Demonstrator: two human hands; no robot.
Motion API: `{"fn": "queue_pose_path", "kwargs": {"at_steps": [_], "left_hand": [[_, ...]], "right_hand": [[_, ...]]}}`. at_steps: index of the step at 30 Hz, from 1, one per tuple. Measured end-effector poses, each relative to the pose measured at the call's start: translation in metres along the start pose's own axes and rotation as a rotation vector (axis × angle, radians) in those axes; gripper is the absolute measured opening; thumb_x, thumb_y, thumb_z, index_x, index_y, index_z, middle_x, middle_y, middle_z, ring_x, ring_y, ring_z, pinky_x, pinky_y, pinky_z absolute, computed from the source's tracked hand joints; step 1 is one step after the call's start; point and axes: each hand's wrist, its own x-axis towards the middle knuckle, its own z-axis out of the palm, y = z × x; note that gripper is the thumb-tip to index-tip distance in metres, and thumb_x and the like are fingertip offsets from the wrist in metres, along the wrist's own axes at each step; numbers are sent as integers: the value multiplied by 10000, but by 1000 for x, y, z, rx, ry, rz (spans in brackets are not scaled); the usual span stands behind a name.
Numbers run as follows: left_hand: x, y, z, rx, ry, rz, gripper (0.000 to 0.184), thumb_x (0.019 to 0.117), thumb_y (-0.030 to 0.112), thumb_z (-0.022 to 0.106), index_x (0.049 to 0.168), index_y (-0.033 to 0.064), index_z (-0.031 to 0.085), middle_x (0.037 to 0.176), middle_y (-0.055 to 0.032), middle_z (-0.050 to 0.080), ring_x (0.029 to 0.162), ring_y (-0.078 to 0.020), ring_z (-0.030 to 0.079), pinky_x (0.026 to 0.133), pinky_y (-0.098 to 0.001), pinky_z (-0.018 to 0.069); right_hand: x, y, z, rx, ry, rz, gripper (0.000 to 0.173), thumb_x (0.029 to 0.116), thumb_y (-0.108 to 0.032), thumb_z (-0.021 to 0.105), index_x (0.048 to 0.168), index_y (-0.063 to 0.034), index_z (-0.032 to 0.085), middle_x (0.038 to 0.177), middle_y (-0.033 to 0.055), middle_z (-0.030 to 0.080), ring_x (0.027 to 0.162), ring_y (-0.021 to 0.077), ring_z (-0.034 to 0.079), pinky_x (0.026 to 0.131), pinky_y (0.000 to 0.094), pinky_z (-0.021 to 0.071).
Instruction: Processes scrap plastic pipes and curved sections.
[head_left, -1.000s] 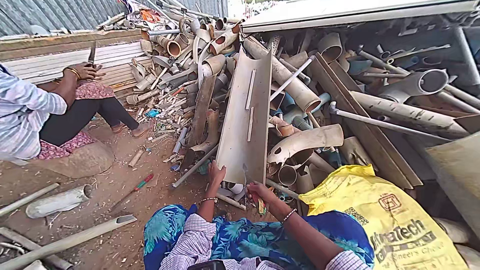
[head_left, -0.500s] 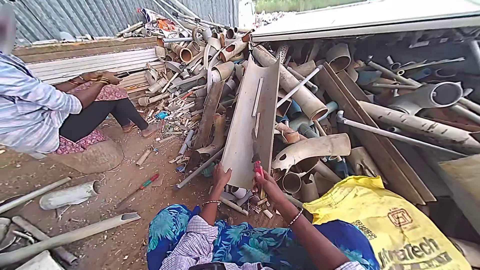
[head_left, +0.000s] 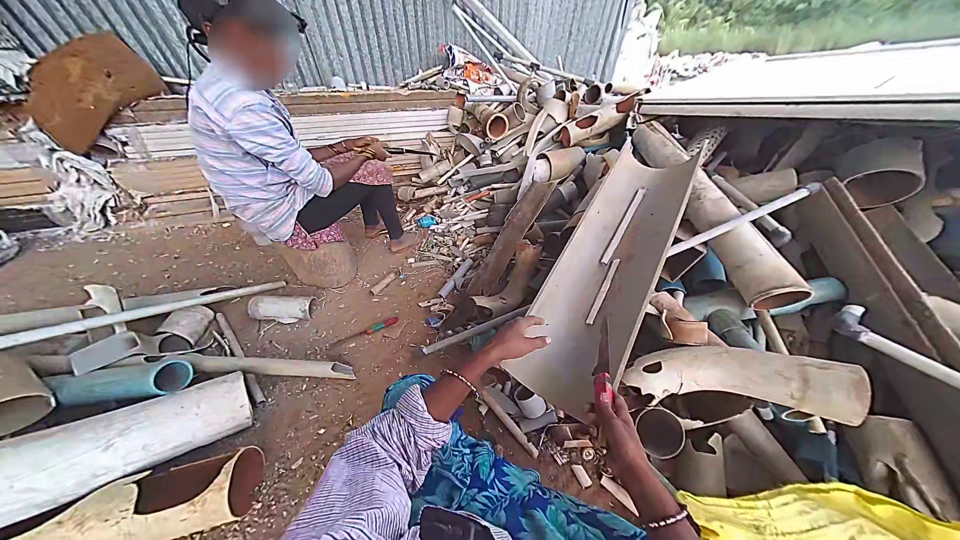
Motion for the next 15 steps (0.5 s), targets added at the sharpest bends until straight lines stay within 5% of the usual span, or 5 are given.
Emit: {"fn": "queue_pose_path", "kwargs": {"at_steps": [6,8,10,12,15], "left_hand": [[15,-19,-18,134,-37,-65,549,1053,224,595,1505,-40,432,1532,-266,456,1430,-363,451,1186,-495,345],[26,-29,-18,318,-19,-141,564,1051,272,590,1502,-33,440,1512,-269,473,1436,-378,439,1189,-524,338],[30,-27,-19,466,0,-194,579,1044,304,586,1515,0,443,1531,-250,453,1466,-391,384,1194,-573,302],[32,-16,-19,491,12,-196,588,1051,316,571,1537,19,423,1549,-238,439,1474,-386,373,1197,-576,291],[33,-7,-13,447,2,-161,584,1057,321,563,1544,30,421,1540,-223,465,1457,-353,421,1204,-524,315]], "right_hand": [[4,23,-7,-313,-62,-75,596,1057,-78,460,1587,-15,194,1055,179,596,671,147,542,585,318,463],[13,4,-13,-616,-85,-146,668,1029,-61,533,1606,7,201,1292,305,579,980,337,643,841,485,526],[24,-29,-13,-902,-116,-216,605,1005,-35,568,1556,48,334,1423,360,503,1277,491,546,1069,606,423],[34,-65,-6,-1129,-81,-305,511,992,-11,575,1492,24,471,1440,348,500,1286,530,532,1044,653,425],[61,-111,9,-1372,3,-291,529,992,6,517,1516,-49,468,1469,315,492,1215,527,580,951,656,468]]}}
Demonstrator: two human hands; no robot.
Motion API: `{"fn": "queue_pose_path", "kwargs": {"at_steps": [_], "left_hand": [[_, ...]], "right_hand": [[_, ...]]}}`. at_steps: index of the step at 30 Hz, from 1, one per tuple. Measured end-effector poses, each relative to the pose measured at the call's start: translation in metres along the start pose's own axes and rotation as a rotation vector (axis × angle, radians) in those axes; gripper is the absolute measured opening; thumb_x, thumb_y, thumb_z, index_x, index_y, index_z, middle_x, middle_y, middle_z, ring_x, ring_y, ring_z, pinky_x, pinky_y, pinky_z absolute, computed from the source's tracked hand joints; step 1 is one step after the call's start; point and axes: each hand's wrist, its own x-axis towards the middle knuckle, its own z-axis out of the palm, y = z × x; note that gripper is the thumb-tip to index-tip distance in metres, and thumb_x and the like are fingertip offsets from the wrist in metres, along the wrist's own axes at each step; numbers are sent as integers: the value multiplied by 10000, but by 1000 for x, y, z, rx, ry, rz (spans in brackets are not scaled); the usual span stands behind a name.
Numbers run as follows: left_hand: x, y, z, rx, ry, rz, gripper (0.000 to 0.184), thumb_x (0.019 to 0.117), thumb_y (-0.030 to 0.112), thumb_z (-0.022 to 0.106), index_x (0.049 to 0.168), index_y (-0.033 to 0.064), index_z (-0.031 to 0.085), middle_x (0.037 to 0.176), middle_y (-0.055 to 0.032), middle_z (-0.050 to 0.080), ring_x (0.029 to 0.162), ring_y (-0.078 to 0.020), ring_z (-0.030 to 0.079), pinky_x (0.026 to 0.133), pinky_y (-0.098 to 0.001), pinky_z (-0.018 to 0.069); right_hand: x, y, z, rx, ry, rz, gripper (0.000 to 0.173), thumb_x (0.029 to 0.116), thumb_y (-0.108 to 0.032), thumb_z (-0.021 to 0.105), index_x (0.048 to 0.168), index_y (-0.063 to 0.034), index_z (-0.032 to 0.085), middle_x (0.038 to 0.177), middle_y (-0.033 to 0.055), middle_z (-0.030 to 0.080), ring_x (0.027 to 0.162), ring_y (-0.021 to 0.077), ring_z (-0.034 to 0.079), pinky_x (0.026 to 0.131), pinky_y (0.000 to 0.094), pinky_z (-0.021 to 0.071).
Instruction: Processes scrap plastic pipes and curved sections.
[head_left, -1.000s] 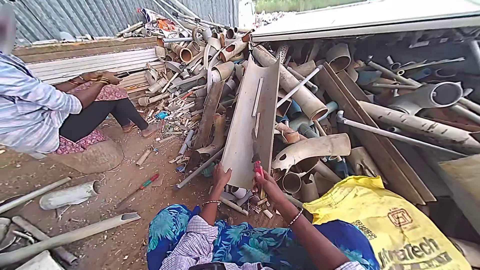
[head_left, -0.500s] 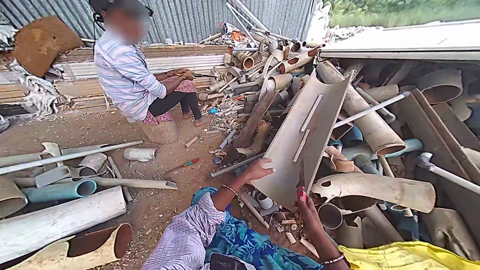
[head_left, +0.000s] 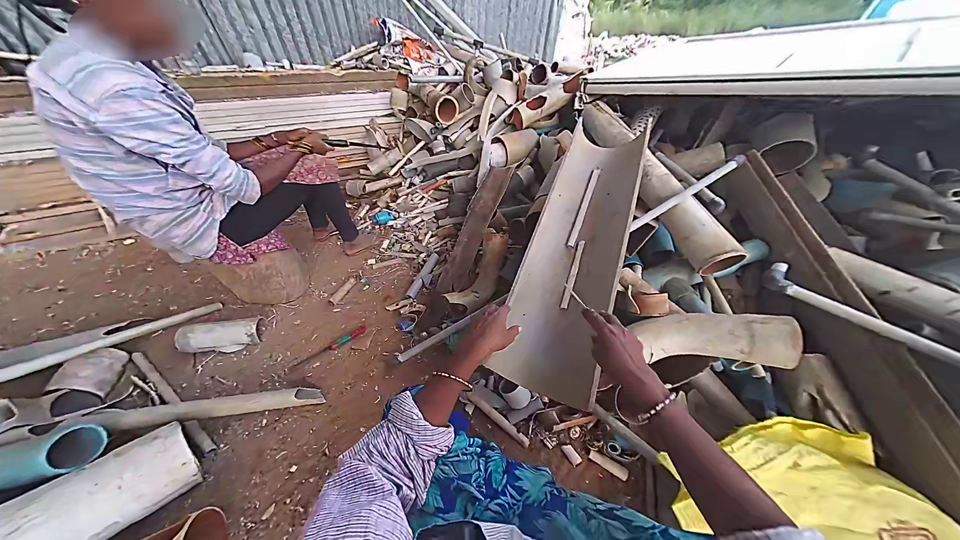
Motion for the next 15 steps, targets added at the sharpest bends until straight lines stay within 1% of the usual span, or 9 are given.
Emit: {"fn": "queue_pose_path", "kwargs": {"at_steps": [1,2,4,7,9,11,13,15], "left_hand": [[2,1,2,-3,-7,6,580,1057,323,568,1538,31,430,1529,-223,475,1447,-352,433,1200,-519,322],[5,1,5,5,-23,5,579,1055,327,572,1533,30,437,1523,-227,480,1441,-359,438,1195,-525,326],[10,-1,10,36,-70,-9,580,1053,341,577,1523,26,447,1515,-238,481,1433,-381,442,1178,-551,338],[14,-3,10,59,-92,-26,586,1053,347,576,1524,24,444,1511,-243,483,1424,-386,451,1171,-557,346],[14,-4,8,65,-94,-38,586,1057,338,570,1532,24,433,1518,-241,477,1429,-385,445,1176,-551,339],[13,-4,6,80,-114,-51,584,1060,341,563,1536,30,429,1517,-238,478,1428,-387,445,1171,-557,338],[15,-5,5,96,-139,-48,586,1060,338,562,1532,17,429,1505,-247,487,1424,-397,446,1165,-567,341],[22,-5,3,109,-165,-48,587,1063,342,554,1536,19,423,1515,-248,478,1438,-397,428,1173,-574,325]], "right_hand": [[18,-3,-8,-57,4,33,538,988,13,509,1520,-47,459,1458,306,501,1189,516,594,932,646,474],[38,-2,-11,-98,18,62,524,974,21,529,1494,-31,480,1437,303,518,1160,510,610,906,644,489],[72,6,-11,-143,42,108,471,941,34,579,1409,18,535,1376,312,551,1112,515,626,845,648,509],[101,14,-2,-188,10,168,451,924,29,602,1372,49,554,1356,321,557,1127,513,621,846,644,515],[101,17,10,-214,-40,170,427,961,20,575,1383,62,529,1346,322,559,1138,500,619,866,620,516],[87,18,15,-231,-147,123,456,978,27,533,1432,40,501,1384,301,548,1187,482,603,910,604,504],[68,16,11,-193,-224,41,497,948,31,535,1439,-35,549,1394,253,577,1235,452,588,951,620,477],[58,12,-2,-160,-229,-13,474,943,29,531,1398,-76,613,1358,227,620,1251,435,584,980,625,455]]}}
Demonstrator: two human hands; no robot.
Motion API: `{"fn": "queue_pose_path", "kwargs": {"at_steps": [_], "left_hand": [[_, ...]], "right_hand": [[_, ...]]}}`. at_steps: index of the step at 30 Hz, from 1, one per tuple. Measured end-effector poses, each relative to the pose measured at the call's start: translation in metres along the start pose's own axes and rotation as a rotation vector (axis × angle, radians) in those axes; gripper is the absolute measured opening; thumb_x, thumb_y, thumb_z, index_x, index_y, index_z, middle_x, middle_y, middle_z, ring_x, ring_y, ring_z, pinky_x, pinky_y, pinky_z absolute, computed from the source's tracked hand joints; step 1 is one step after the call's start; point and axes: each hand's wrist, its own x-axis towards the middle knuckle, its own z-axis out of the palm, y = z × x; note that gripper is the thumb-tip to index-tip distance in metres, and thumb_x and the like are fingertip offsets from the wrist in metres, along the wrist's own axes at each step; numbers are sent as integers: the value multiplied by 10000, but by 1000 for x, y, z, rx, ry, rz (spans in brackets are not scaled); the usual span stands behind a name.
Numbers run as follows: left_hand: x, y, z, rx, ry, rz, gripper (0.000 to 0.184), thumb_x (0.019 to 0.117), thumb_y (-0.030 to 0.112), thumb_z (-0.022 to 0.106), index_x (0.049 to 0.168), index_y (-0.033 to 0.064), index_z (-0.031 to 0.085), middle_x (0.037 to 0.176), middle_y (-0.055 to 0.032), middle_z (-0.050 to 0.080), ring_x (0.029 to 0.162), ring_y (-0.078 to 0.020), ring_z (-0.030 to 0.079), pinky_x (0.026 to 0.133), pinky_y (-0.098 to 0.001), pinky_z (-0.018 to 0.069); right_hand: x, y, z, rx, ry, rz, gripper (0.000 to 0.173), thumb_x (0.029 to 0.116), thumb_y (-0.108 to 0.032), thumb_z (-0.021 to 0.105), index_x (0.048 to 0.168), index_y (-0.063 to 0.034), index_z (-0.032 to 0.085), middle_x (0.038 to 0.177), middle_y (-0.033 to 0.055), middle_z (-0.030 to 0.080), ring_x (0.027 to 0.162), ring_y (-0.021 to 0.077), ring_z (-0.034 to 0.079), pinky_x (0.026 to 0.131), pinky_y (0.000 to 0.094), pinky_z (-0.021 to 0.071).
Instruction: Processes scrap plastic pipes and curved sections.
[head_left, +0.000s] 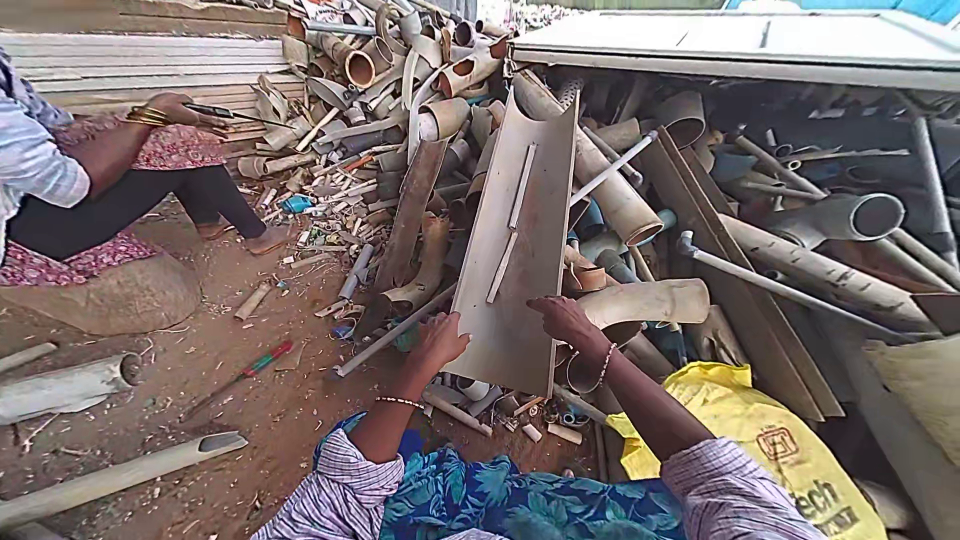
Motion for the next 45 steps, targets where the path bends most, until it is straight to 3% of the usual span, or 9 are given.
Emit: {"fn": "queue_pose_path", "kwargs": {"at_steps": [5,8,15,19,24,27,33,38,45], "left_hand": [[13,6,3,34,-6,5,579,1059,335,559,1527,19,434,1504,-257,482,1428,-408,432,1162,-589,323],[16,10,6,50,-12,12,590,1056,361,556,1527,26,438,1499,-250,490,1424,-409,437,1159,-589,330],[30,12,4,99,-61,-6,594,1057,368,554,1525,21,437,1499,-248,488,1419,-410,436,1154,-590,325],[30,5,0,105,-45,-42,593,1056,364,557,1525,22,437,1488,-253,496,1419,-416,434,1160,-588,317],[31,-5,-4,95,-39,-71,594,1049,363,571,1519,21,444,1481,-252,506,1417,-420,434,1153,-601,316],[32,-2,-2,122,-62,-75,594,1053,367,563,1515,15,443,1481,-263,500,1420,-430,428,1149,-605,320],[29,5,-1,140,-71,-69,607,1053,375,564,1520,12,434,1489,-265,491,1426,-434,420,1147,-609,324],[25,-1,-3,119,-57,-89,583,1049,358,572,1504,13,457,1479,-258,504,1410,-423,443,1146,-608,325],[17,0,-5,134,-59,-96,581,1054,369,560,1494,3,458,1481,-258,502,1406,-415,454,1139,-596,341]], "right_hand": [[51,3,-29,19,242,79,474,920,53,584,1384,-42,602,1313,285,605,1101,501,630,832,658,501],[114,12,-47,-18,314,137,366,921,11,606,1285,36,624,1292,302,609,1110,502,634,844,651,512],[188,16,-53,-72,296,223,366,969,22,547,1330,73,570,1356,310,567,1174,498,610,886,615,522],[145,7,-48,-163,146,150,317,974,25,538,1280,90,589,1303,307,587,1163,474,619,893,594,518],[66,8,-58,-66,195,20,358,935,42,588,1270,-39,689,1234,253,661,1113,470,638,875,651,489],[93,17,-70,-58,331,63,428,913,61,586,1331,-21,636,1277,295,616,1090,509,633,826,662,499],[159,18,-69,-72,256,217,279,924,20,611,1184,119,637,1271,331,608,1163,507,610,875,652,499],[111,8,-23,-92,145,121,407,938,46,584,1344,59,570,1329,305,575,1147,491,616,893,616,505],[-37,-12,73,-45,-108,-10,631,966,115,443,1576,-12,337,1615,227,346,1121,456,648,885,567,531]]}}
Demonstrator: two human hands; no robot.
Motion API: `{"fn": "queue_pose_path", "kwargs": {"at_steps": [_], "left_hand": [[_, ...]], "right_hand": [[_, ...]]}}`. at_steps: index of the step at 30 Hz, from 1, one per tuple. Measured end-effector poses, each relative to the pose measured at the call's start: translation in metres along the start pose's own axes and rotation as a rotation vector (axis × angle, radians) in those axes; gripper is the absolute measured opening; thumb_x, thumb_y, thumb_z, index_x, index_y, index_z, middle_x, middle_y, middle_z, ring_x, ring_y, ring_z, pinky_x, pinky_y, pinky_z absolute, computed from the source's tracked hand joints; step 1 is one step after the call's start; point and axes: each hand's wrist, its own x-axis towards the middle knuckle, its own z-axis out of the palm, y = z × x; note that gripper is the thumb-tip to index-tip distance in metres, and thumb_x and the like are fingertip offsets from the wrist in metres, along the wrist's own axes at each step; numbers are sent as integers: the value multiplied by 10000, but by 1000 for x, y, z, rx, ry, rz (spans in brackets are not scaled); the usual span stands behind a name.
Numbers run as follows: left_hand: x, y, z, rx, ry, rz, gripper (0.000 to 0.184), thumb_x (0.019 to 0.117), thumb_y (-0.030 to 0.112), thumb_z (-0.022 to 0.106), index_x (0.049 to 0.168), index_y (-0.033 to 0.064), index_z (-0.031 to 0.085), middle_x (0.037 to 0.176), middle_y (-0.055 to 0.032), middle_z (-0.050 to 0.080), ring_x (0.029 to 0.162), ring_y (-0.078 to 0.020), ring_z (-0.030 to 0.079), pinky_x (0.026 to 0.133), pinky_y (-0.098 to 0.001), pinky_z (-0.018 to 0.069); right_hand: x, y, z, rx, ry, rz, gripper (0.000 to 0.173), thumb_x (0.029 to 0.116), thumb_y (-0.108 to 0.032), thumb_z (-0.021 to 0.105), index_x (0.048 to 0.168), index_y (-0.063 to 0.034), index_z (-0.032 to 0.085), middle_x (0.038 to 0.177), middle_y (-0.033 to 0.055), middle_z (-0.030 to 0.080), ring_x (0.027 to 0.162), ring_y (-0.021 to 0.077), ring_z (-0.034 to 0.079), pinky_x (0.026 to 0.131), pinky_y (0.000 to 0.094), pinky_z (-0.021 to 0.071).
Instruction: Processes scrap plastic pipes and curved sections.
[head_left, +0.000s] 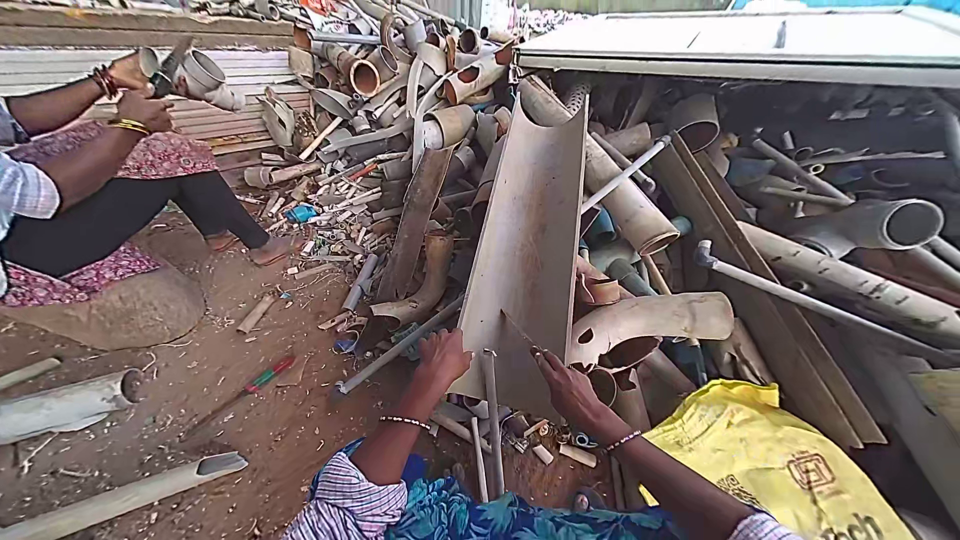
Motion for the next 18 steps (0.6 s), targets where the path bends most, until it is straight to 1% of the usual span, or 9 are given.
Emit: {"fn": "queue_pose_path", "kwargs": {"at_steps": [1,3,5,7,10,12,13,15,18], "left_hand": [[0,1,1,8,3,0,581,1053,374,559,1495,8,459,1480,-252,505,1403,-410,460,1135,-596,347],[0,5,2,22,9,7,587,1053,386,556,1496,12,460,1478,-248,510,1398,-408,468,1126,-601,358],[-2,7,3,27,11,11,603,1056,394,549,1510,10,445,1487,-249,504,1405,-409,463,1130,-603,356],[-5,9,4,20,21,17,606,1058,383,551,1515,3,437,1493,-259,497,1412,-416,455,1140,-606,344],[-10,8,12,8,50,34,601,1053,378,568,1509,5,453,1471,-263,518,1396,-421,473,1138,-601,352],[-12,7,20,-3,70,58,604,1044,376,592,1502,2,467,1457,-273,528,1384,-437,480,1130,-621,354],[-13,7,24,2,83,71,607,1036,385,608,1493,6,483,1440,-278,542,1369,-449,494,1116,-638,364],[-13,7,33,13,101,103,610,1023,410,625,1479,21,507,1418,-276,564,1347,-457,514,1092,-661,375],[-14,12,40,32,85,152,615,1029,428,609,1494,41,496,1404,-267,580,1339,-444,529,1083,-657,390]], "right_hand": [[-15,0,12,49,1,-14,629,971,95,450,1578,-38,355,1612,211,366,1116,450,657,877,566,539],[-43,3,23,177,7,-38,553,1018,5,459,1561,-92,421,1547,197,471,1156,436,651,923,575,527],[-71,9,27,323,51,-101,451,1058,-68,443,1505,-34,492,1380,252,602,1177,445,639,994,587,486],[-98,19,26,408,30,-156,469,1068,-99,459,1522,19,442,1332,285,623,1218,452,616,1062,587,440],[-135,42,23,439,-60,-171,405,1046,-91,524,1429,41,539,1248,280,664,1173,443,637,1048,599,440],[-153,57,18,386,-145,-109,324,1041,-95,540,1325,47,607,1142,282,682,1086,447,652,983,605,456],[-160,63,16,347,-180,-60,326,1039,-95,533,1323,40,617,1141,289,681,1087,459,648,973,613,453],[-169,72,15,267,-231,71,323,1066,-143,504,1319,26,611,1165,298,666,1122,482,626,966,639,444],[-166,82,20,208,-193,279,364,1083,-179,470,1374,13,576,1250,306,637,1202,495,596,980,655,446]]}}
